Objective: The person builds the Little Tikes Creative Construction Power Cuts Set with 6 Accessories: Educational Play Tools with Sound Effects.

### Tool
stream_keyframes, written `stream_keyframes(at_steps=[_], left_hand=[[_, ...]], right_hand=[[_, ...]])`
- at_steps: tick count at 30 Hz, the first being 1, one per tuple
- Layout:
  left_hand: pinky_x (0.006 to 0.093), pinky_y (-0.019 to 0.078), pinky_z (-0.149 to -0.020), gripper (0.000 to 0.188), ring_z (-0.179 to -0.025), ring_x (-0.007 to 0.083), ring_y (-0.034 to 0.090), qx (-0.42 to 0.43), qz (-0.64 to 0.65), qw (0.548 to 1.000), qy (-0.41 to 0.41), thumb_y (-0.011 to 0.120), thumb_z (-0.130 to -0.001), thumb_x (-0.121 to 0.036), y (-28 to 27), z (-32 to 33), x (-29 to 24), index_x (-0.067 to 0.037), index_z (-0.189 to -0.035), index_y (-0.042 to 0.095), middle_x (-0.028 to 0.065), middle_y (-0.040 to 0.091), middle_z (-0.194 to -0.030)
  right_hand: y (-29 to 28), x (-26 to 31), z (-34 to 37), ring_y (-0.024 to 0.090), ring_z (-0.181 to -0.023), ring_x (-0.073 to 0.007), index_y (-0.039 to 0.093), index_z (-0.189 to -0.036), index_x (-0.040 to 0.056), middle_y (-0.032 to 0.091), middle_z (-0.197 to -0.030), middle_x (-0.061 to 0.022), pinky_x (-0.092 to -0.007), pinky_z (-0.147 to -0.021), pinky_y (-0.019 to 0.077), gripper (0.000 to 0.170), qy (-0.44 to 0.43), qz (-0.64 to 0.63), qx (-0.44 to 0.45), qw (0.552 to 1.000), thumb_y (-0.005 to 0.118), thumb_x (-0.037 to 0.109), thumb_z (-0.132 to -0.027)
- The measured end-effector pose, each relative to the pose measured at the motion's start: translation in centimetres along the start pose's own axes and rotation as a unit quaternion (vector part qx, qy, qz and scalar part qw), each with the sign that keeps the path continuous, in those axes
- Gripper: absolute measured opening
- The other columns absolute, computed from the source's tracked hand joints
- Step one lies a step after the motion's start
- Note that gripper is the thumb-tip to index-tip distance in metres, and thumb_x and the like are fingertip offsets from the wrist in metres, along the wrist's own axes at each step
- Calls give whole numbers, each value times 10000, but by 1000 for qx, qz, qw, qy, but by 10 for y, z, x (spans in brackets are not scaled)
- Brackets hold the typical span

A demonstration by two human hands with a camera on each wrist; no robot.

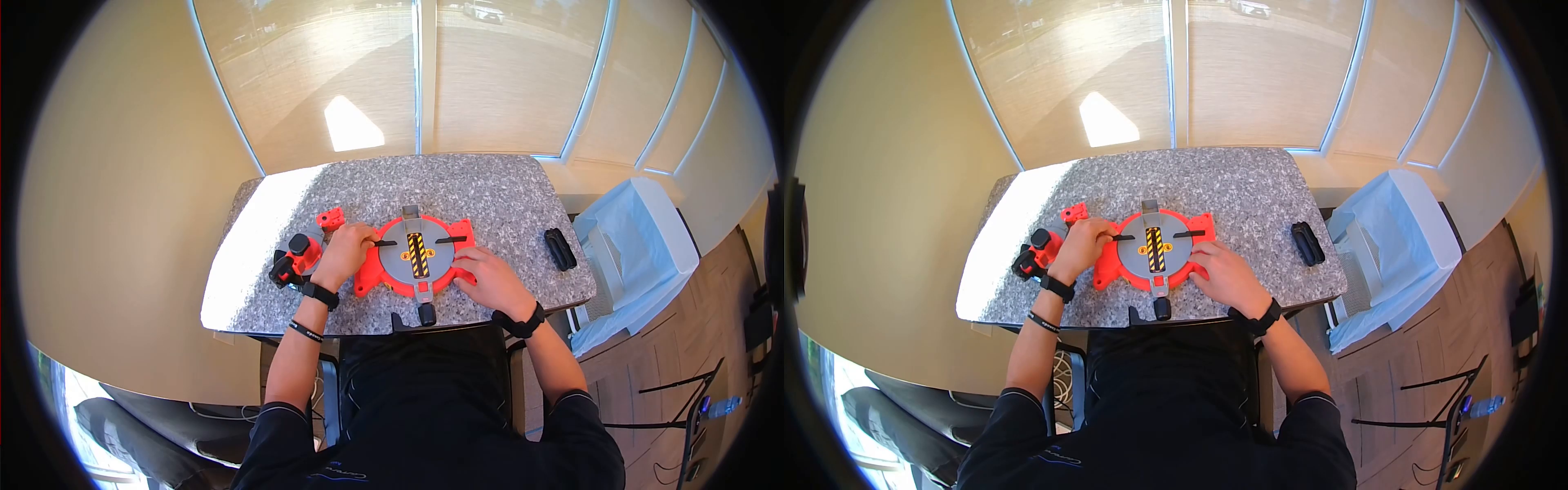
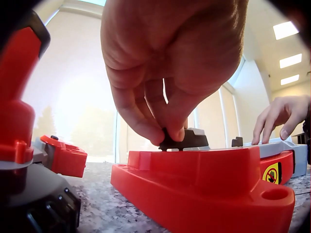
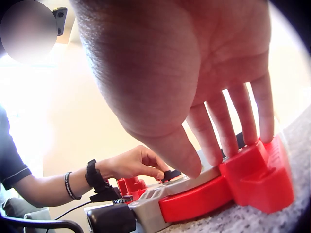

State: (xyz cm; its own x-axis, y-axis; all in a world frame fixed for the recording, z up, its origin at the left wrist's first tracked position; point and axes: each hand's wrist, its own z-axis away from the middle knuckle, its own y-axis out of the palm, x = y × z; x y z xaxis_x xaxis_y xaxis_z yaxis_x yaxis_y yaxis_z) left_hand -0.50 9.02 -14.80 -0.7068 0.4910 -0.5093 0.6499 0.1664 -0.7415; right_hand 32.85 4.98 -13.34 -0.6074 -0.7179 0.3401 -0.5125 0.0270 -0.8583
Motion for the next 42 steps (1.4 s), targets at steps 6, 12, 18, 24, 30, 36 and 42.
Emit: stream_keyframes(at_steps=[6, 12, 18, 24, 30, 36, 42], left_hand=[[419, 581, -839, 134, -910, 354, 730, -7, -7, 1000, -5, 689, -837, 24, 3, 1, 0, 1, -948, 760, 174, 751, -944], [420, 582, -841, 145, -913, 357, 731, -6, -5, 1000, -10, 686, -834, 28, 5, 1, 3, -5, -952, 763, 171, 753, -961], [444, 563, -882, 134, -955, 377, 707, 10, 1, 999, -32, 672, -849, 8, 1, 1, -5, 12, -951, 758, 184, 746, -982], [442, 569, -868, 139, -956, 374, 712, 5, 12, 999, -49, 678, -848, 5, 0, 4, -8, 5, -961, 758, 174, 749, -983], [440, 571, -873, 190, -970, 367, 709, 9, 31, 998, -60, 707, -843, -1, 1, 10, -7, -18, -1024, 763, 166, 744, -1032], [453, 540, -969, 275, -1123, 387, 662, 26, 7, 999, -39, 707, -886, -52, -8, 20, -20, -27, -1160, 723, 188, 709, -1171], [454, 532, -996, 316, -1159, 393, 650, -14, -4, 1000, -14, 710, -897, -69, -25, 29, -37, -6, -1206, 696, 185, 705, -1211]], right_hand=[[1, -2, 0, 635, -1144, -318, 742, -1075, 23, 681, -1145, -107, -417, -979, 547, 244, 0, 1, 2, 1000, 732, 150, -867], [-1, -1, -1, 643, -1131, -316, 742, -1075, 23, 684, -1144, -106, -420, -963, 554, 242, -2, -1, 3, 1000, 724, 151, -871], [-1, -1, 1, 651, -1111, -322, 745, -1069, 23, 686, -1131, -111, -421, -956, 556, 237, -5, 7, -2, 1000, 719, 158, -876], [-1, 0, 0, 650, -1140, -329, 749, -1091, 14, 695, -1170, -120, -423, -980, 554, 254, 13, 0, 10, 1000, 730, 136, -869], [1, -1, 1, 651, -1137, -324, 750, -1078, 17, 697, -1152, -116, -420, -980, 554, 241, 17, -3, 2, 1000, 731, 132, -867], [2, 0, 0, 651, -1123, -320, 750, -1063, 20, 696, -1129, -112, -418, -971, 554, 227, 14, -4, -4, 1000, 738, 126, -863], [2, 3, 0, 652, -1111, -319, 747, -1056, 22, 691, -1114, -106, -417, -961, 556, 221, 12, 0, -9, 1000, 741, 124, -860]])
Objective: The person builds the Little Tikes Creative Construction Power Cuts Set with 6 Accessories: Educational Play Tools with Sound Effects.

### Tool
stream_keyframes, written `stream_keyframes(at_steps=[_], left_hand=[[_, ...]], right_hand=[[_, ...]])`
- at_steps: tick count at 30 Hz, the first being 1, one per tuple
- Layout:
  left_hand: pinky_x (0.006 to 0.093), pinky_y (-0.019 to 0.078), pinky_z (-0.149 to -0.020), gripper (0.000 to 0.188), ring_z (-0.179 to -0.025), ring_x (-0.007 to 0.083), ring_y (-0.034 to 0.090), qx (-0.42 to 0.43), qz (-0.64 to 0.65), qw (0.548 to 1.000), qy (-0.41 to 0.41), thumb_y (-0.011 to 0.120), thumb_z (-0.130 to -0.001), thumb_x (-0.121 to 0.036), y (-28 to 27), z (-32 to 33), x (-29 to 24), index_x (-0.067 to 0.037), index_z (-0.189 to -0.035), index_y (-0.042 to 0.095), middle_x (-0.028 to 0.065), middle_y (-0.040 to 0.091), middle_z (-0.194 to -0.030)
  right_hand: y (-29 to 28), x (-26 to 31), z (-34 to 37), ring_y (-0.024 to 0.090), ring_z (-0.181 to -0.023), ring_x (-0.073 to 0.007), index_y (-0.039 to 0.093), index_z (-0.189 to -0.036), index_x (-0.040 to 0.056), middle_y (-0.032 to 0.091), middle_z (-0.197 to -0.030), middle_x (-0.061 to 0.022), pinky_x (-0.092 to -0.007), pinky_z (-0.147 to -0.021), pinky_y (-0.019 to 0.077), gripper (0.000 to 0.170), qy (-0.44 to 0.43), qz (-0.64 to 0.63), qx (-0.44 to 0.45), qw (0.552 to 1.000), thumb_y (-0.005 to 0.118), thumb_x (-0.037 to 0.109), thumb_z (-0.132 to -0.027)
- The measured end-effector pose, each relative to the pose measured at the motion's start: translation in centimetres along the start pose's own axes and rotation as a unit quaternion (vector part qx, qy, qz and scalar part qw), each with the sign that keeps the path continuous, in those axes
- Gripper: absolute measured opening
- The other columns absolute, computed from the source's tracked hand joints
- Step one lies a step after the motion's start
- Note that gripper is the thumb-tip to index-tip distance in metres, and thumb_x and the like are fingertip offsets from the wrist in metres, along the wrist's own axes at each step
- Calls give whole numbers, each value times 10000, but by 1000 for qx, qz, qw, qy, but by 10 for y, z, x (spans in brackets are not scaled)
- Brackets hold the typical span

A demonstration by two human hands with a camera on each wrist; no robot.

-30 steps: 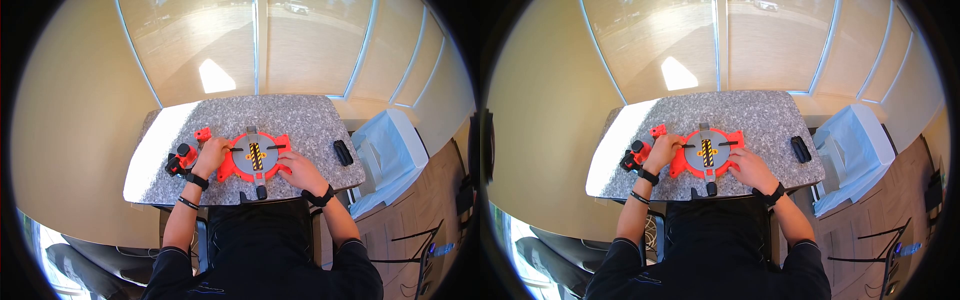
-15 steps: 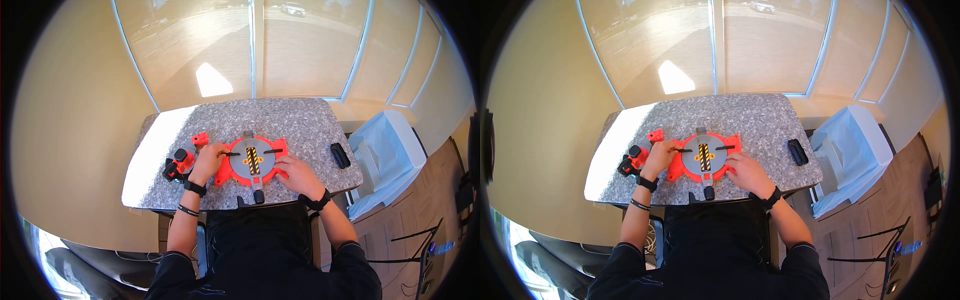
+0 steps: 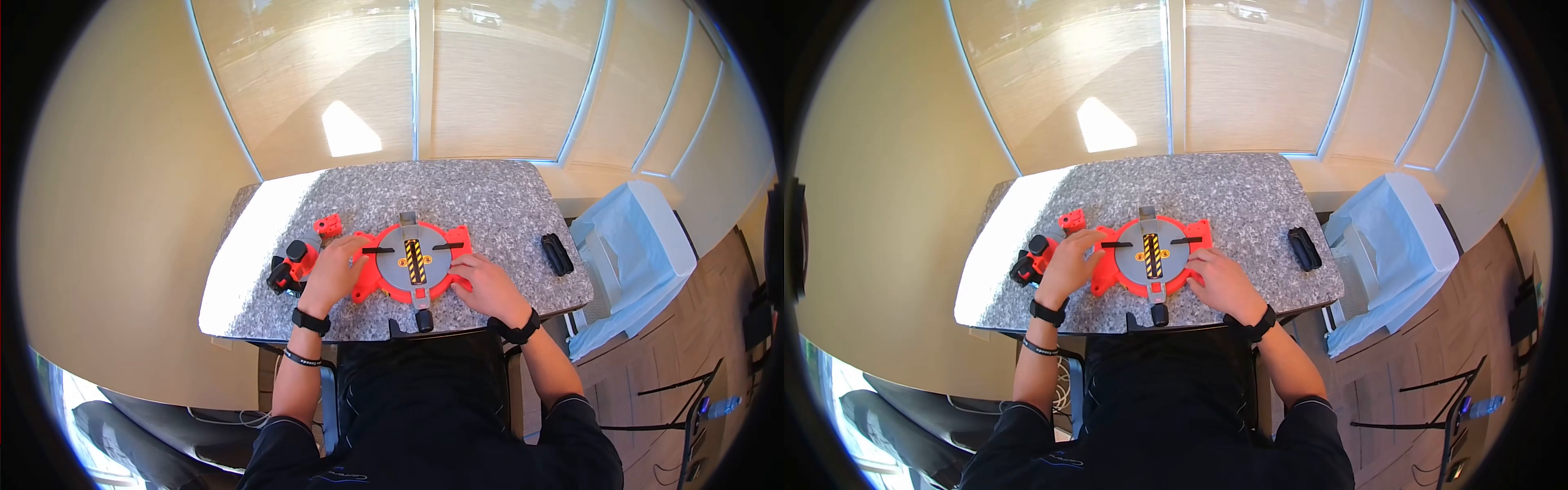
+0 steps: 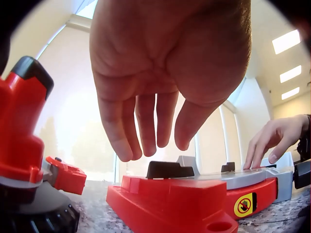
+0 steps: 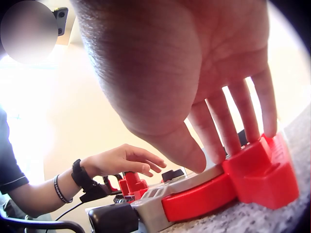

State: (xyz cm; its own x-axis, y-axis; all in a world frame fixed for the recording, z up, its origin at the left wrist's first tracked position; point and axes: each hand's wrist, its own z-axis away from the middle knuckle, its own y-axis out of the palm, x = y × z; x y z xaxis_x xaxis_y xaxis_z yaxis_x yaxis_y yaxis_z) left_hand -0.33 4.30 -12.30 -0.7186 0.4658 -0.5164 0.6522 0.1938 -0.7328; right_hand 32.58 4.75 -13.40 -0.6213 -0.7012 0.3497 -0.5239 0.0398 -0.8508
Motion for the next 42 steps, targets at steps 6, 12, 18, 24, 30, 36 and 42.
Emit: stream_keyframes(at_steps=[6, 12, 18, 24, 30, 36, 42], left_hand=[[436, 524, -1022, 348, -1194, 381, 650, -63, -51, 996, -27, 764, -870, -73, -27, 6, -10, -15, -1208, 709, 174, 712, -1238], [447, 513, -1038, 453, -1220, 381, 616, -115, -128, 982, -72, 787, -841, -89, -58, 16, -7, -50, -1280, 679, 166, 685, -1283], [438, 508, -1052, 515, -1237, 390, 631, -140, -158, 966, -148, 808, -852, -144, -79, 41, 9, -19, -1327, 653, 199, 681, -1316], [420, 521, -1028, 486, -1208, 375, 669, -177, -59, 955, -233, 715, -981, -304, -92, 70, 53, 1, -1352, 643, 221, 697, -1296], [413, 536, -966, 475, -1123, 360, 711, -210, -26, 932, -294, 557, -1075, -385, -96, 88, 94, 2, -1333, 652, 245, 731, -1183], [375, 534, -899, 482, -1008, 268, 711, -137, 3, 930, -342, 527, -1096, -380, -82, 95, 141, 29, -1318, 651, 175, 760, -1103], [383, 549, -875, 424, -978, 293, 745, -97, -1, 950, -297, 621, -1046, -344, -78, 91, 153, 24, -1239, 702, 199, 772, -1004]], right_hand=[[1, 0, 0, 655, -1102, -317, 745, -1053, 22, 689, -1109, -101, -413, -950, 561, 219, -4, 3, -5, 1000, 744, 118, -857], [2, -1, 0, 658, -1094, -318, 747, -1044, 22, 692, -1098, -102, -413, -945, 563, 209, -4, 3, -12, 1000, 745, 114, -856], [3, -2, 1, 649, -1101, -321, 743, -1064, 34, 685, -1104, -101, -418, -944, 562, 223, 0, 2, -4, 1000, 726, 129, -863], [3, -2, 1, 640, -1114, -323, 735, -1091, 42, 676, -1113, -98, -422, -936, 563, 250, 5, 0, 0, 1000, 707, 147, -866], [3, -1, 1, 640, -1119, -321, 733, -1089, 38, 676, -1111, -98, -422, -930, 566, 252, 7, 4, 0, 1000, 709, 150, -865], [3, -2, 1, 641, -1112, -322, 735, -1085, 39, 678, -1111, -99, -428, -939, 562, 248, 6, 3, 0, 1000, 709, 150, -864], [3, -3, 0, 642, -1108, -325, 738, -1076, 39, 678, -1108, -98, -426, -941, 560, 237, -2, 3, 0, 1000, 708, 152, -870]])
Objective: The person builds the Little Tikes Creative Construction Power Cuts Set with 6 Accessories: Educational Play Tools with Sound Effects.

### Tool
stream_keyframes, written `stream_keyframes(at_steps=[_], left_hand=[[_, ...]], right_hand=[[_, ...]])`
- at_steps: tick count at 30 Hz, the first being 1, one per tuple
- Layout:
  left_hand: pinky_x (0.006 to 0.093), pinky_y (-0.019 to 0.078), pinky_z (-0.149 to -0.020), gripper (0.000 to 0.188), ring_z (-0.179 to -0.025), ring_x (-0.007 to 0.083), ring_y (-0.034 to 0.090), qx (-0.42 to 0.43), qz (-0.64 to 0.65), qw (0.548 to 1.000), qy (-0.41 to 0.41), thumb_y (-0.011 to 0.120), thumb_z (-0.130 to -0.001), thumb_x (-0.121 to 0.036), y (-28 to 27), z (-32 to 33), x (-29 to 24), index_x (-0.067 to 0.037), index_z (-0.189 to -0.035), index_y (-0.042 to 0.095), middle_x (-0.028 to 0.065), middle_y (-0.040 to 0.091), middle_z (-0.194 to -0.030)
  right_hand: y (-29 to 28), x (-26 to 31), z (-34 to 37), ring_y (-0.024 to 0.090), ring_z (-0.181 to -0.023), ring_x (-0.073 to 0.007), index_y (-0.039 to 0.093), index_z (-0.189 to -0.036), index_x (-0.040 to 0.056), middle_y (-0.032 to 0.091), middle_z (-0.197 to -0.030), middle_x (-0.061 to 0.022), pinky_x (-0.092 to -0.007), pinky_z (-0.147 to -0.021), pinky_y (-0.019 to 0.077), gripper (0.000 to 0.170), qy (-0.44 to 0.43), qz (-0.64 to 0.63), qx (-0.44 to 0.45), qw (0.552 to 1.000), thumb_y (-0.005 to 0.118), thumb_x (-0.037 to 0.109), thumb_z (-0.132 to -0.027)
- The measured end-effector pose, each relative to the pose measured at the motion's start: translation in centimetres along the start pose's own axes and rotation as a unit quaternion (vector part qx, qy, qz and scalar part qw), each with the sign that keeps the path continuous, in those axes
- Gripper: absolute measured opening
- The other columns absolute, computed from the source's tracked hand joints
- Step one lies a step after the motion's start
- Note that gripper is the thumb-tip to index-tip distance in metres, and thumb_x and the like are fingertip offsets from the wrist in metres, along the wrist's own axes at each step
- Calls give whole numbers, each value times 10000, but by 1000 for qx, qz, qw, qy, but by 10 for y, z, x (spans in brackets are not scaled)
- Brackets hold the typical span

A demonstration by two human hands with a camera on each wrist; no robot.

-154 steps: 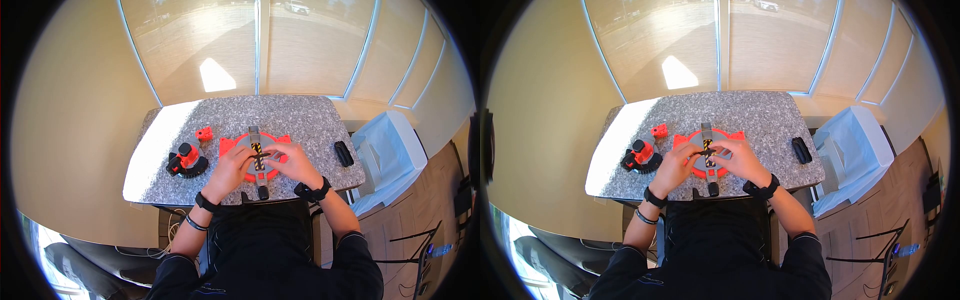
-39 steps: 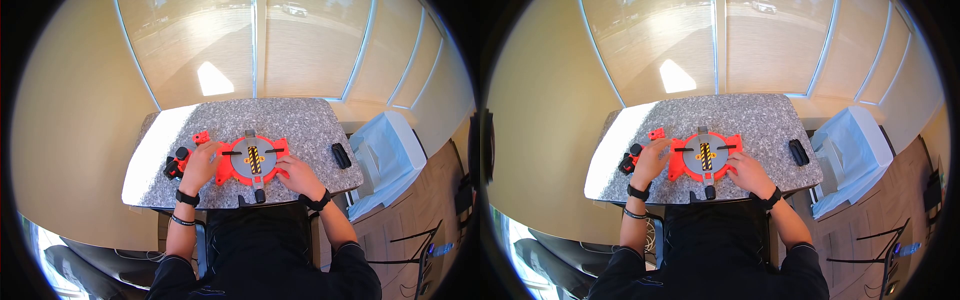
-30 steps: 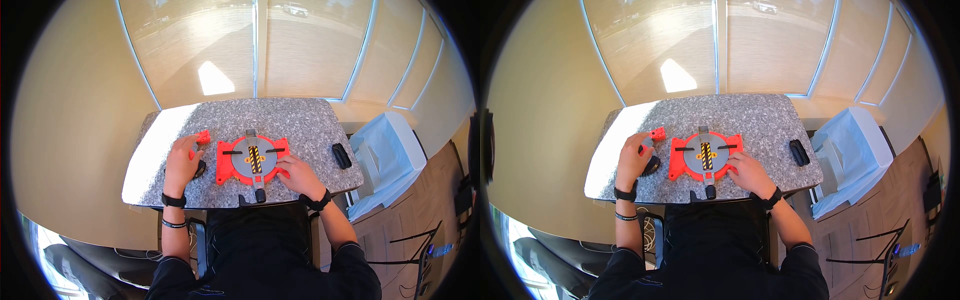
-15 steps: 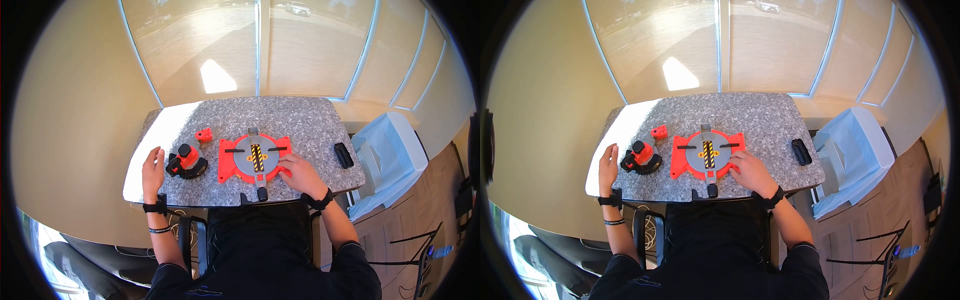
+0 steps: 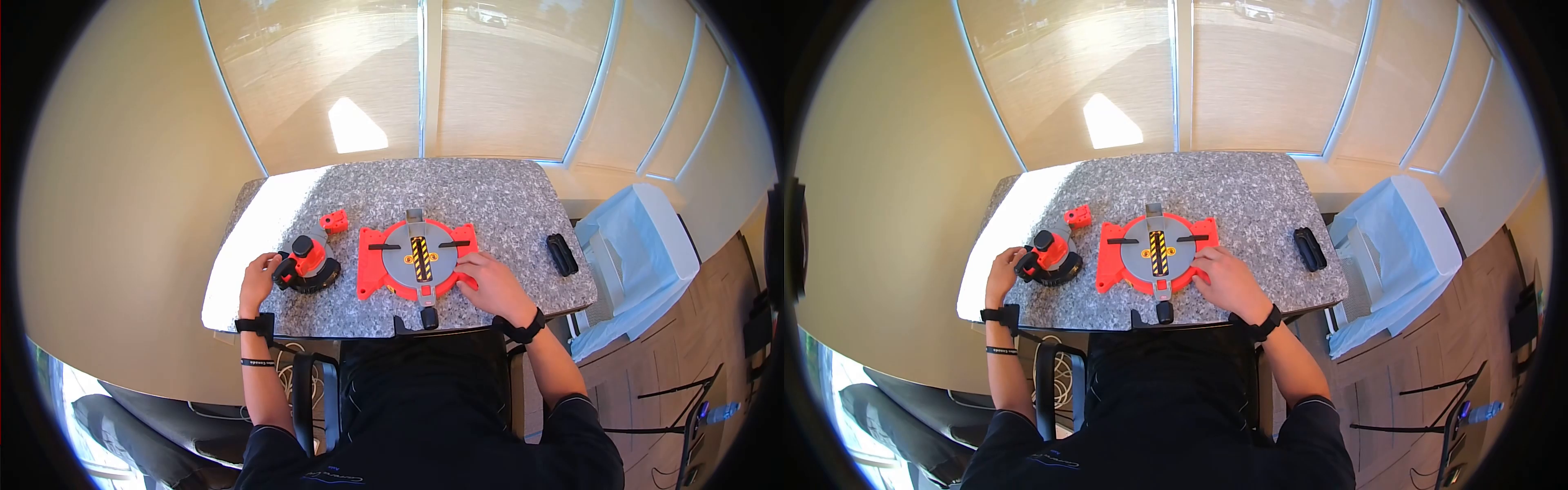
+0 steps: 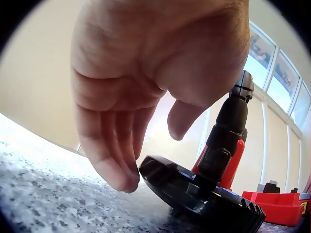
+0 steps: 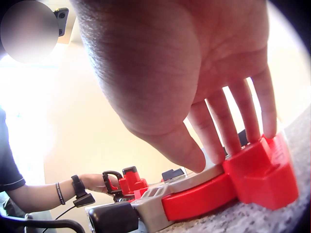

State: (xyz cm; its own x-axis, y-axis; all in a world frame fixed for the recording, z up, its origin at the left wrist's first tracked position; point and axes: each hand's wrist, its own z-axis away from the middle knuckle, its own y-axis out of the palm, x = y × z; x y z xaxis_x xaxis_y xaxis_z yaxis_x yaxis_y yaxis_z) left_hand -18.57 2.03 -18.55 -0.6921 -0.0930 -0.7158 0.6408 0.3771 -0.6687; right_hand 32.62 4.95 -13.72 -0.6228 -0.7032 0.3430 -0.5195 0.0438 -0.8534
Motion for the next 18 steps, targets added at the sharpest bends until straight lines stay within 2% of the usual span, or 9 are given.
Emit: stream_keyframes(at_steps=[2, 9, 11, 12, 14, 18], left_hand=[[355, 560, -812, 386, -921, 250, 751, 34, 49, 998, -18, 668, -1026, -293, 3, -3, 4, 32, -1233, 701, 187, 777, -986], [319, 555, -724, 384, -846, 206, 738, 42, 46, 998, -8, 727, -989, -219, 5, -5, 2, 38, -1270, 672, 183, 773, -947], [307, 545, -735, 410, -875, 168, 707, 58, 75, 994, -52, 656, -886, 69, 5, -6, -1, 31, -1295, 647, 130, 745, -975], [307, 545, -735, 410, -875, 168, 707, 58, 75, 994, -51, 656, -886, 69, 6, -6, 1, 31, -1295, 647, 130, 745, -975], [302, 520, -699, 369, -790, 158, 675, 53, 91, 994, -14, 746, -969, -199, 10, -8, 10, 42, -1240, 679, 102, 735, -887], [304, 508, -713, 347, -803, 154, 649, 68, 66, 995, 12, 753, -958, -182, 12, -11, 16, 38, -1219, 688, 81, 716, -889]], right_hand=[[0, 0, 0, 642, -1107, -325, 739, -1074, 38, 679, -1107, -97, -425, -941, 560, 234, -3, 3, 2, 1000, 708, 152, -872], [0, 0, 0, 647, -1097, -322, 743, -1068, 36, 679, -1104, -101, -419, -941, 560, 231, -10, 11, -1, 1000, 709, 158, -875], [0, -1, 0, 647, -1096, -322, 744, -1066, 34, 679, -1102, -102, -418, -941, 560, 230, -11, 10, -2, 1000, 711, 159, -875], [0, -1, 0, 648, -1096, -321, 745, -1063, 32, 680, -1101, -102, -417, -941, 560, 229, -10, 11, -1, 1000, 712, 159, -875], [0, 0, 0, 648, -1096, -320, 746, -1060, 30, 681, -1100, -102, -417, -941, 560, 227, -10, 12, 0, 1000, 713, 158, -875], [-1, 1, 0, 649, -1100, -318, 748, -1053, 28, 686, -1103, -102, -416, -944, 560, 222, -6, 6, 3, 1000, 714, 158, -877]])
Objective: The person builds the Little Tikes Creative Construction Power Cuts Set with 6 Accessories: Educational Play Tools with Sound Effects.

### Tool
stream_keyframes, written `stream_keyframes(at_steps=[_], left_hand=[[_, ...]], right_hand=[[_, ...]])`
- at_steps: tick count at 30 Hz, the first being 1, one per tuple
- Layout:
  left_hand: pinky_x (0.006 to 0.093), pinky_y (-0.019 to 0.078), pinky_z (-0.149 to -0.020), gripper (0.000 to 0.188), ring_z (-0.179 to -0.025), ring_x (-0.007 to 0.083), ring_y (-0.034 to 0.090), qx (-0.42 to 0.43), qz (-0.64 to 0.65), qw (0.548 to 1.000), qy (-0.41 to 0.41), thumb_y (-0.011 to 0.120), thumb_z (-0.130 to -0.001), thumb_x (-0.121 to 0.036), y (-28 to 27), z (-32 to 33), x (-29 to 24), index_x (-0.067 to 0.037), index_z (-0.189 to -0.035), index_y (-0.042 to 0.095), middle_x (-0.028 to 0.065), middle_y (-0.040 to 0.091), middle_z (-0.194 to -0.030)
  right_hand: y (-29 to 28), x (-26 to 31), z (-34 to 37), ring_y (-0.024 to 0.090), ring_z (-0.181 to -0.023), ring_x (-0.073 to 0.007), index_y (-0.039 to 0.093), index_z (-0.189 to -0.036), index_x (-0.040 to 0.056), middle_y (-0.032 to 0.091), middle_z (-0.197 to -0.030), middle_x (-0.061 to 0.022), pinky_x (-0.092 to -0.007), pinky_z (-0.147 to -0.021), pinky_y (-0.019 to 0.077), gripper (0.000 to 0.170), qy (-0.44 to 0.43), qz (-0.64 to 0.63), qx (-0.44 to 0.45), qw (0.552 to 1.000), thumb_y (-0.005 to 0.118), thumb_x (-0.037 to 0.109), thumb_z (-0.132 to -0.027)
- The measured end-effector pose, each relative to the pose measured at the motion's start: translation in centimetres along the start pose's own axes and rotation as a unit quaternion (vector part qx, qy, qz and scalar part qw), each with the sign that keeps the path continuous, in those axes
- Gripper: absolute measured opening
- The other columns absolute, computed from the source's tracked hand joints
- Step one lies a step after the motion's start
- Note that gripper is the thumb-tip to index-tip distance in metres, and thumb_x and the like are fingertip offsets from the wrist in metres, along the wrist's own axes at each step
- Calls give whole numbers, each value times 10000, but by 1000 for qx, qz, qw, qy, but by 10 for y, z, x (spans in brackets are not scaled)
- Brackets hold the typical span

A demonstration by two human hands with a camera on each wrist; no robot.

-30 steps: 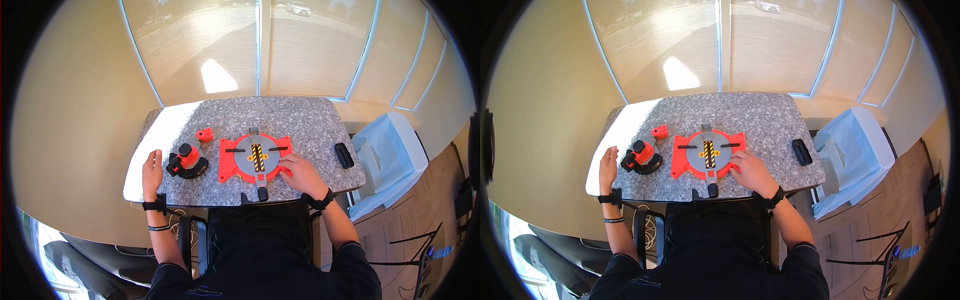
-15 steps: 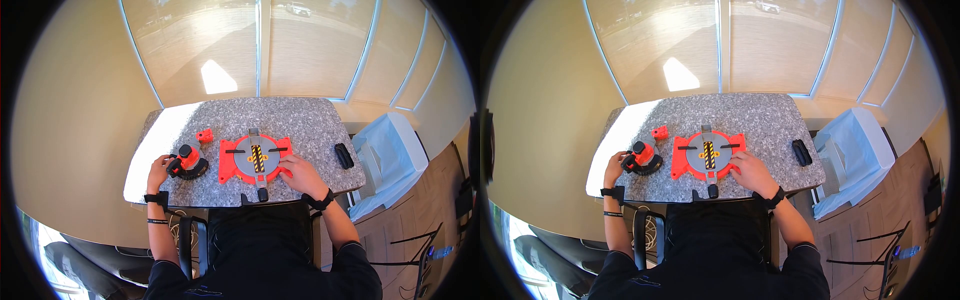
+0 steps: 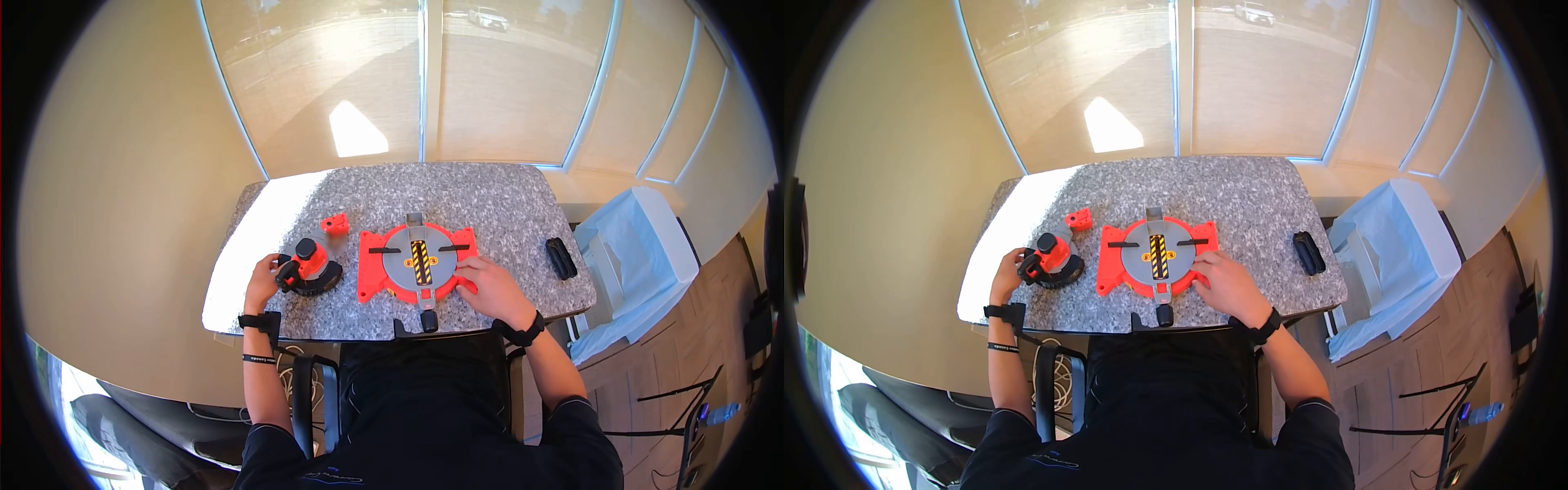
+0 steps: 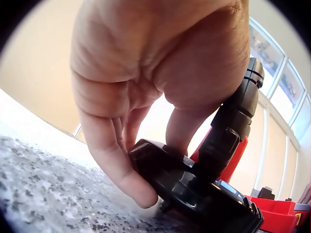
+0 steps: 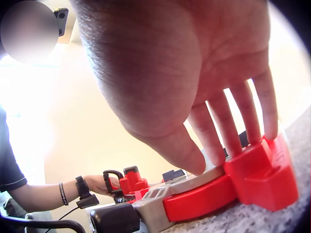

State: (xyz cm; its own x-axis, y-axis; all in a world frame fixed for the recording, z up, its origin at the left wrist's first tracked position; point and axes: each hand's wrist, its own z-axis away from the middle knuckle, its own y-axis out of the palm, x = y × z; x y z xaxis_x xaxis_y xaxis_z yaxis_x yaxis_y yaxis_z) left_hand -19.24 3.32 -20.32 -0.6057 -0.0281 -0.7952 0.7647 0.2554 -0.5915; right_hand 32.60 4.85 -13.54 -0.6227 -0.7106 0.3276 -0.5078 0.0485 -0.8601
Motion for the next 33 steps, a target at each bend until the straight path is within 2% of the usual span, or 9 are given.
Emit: stream_keyframes(at_steps=[5, 9, 15, 19, 23, 28, 32, 33], left_hand=[[310, 521, -761, 311, -869, 165, 663, -33, 31, 999, -2, 749, -946, -144, 1, 9, -39, 31, -1199, 700, 103, 727, -941], [301, 528, -752, 335, -859, 166, 679, -44, 40, 998, -3, 753, -937, -122, 1, 9, -52, 30, -1228, 688, 107, 734, -955], [279, 544, -689, 413, -792, 154, 705, -81, 47, 995, 23, 757, -931, -93, -4, 13, -65, 38, -1305, 641, 126, 743, -980], [271, 566, -679, 412, -830, 166, 739, -112, 69, 990, 46, 739, -942, -68, -14, 18, -94, 57, -1318, 627, 138, 737, -1033], [245, 539, -621, 462, -766, 141, 731, -124, 85, 987, 54, 752, -928, -53, -21, 31, -133, 47, -1359, 618, 131, 719, -1062], [238, 492, -540, 452, -679, 115, 708, -138, 63, 984, 90, 775, -909, -64, -17, 46, -177, 33, -1333, 653, 110, 720, -1053], [252, 528, -565, 437, -700, 149, 738, -126, 56, 984, 116, 782, -891, -48, -9, 60, -216, 16, -1309, 673, 128, 725, -1053], [252, 528, -565, 437, -700, 149, 738, -126, 56, 984, 116, 782, -891, -48, -6, 62, -223, 16, -1309, 673, 128, 725, -1053]], right_hand=[[-1, 0, 0, 659, -1104, -317, 749, -1078, 22, 694, -1145, -102, -412, -955, 562, 239, 4, 3, 9, 1000, 735, 125, -863], [-3, 0, 0, 664, -1099, -318, 748, -1081, 23, 696, -1143, -105, -413, -954, 562, 241, 1, 0, 11, 1000, 733, 135, -869], [-5, -1, -1, 666, -1091, -339, 717, -1147, 29, 697, -1139, -132, -425, -950, 559, 302, 10, 2, 24, 1000, 733, 167, -878], [-4, -1, -3, 667, -1086, -365, 690, -1199, 34, 696, -1136, -159, -441, -931, 563, 355, 31, 1, 21, 999, 736, 183, -880], [-11, 3, -11, 677, -1066, -368, 696, -1191, 45, 700, -1129, -160, -448, -907, 568, 344, 32, 5, 22, 999, 735, 192, -883], [-31, 20, -31, 683, -1030, -366, 704, -1187, 81, 706, -1110, -143, -457, -867, 575, 321, 19, -14, -30, 999, 742, 175, -882], [-43, 33, -49, 670, -1070, -346, 695, -1169, 67, 697, -1147, -130, -439, -878, 577, 317, 12, -19, -44, 999, 745, 164, -871], [-45, 37, -53, 667, -1079, -343, 689, -1189, 64, 691, -1163, -127, -433, -884, 578, 339, -10, -16, -75, 997, 751, 152, -868]])
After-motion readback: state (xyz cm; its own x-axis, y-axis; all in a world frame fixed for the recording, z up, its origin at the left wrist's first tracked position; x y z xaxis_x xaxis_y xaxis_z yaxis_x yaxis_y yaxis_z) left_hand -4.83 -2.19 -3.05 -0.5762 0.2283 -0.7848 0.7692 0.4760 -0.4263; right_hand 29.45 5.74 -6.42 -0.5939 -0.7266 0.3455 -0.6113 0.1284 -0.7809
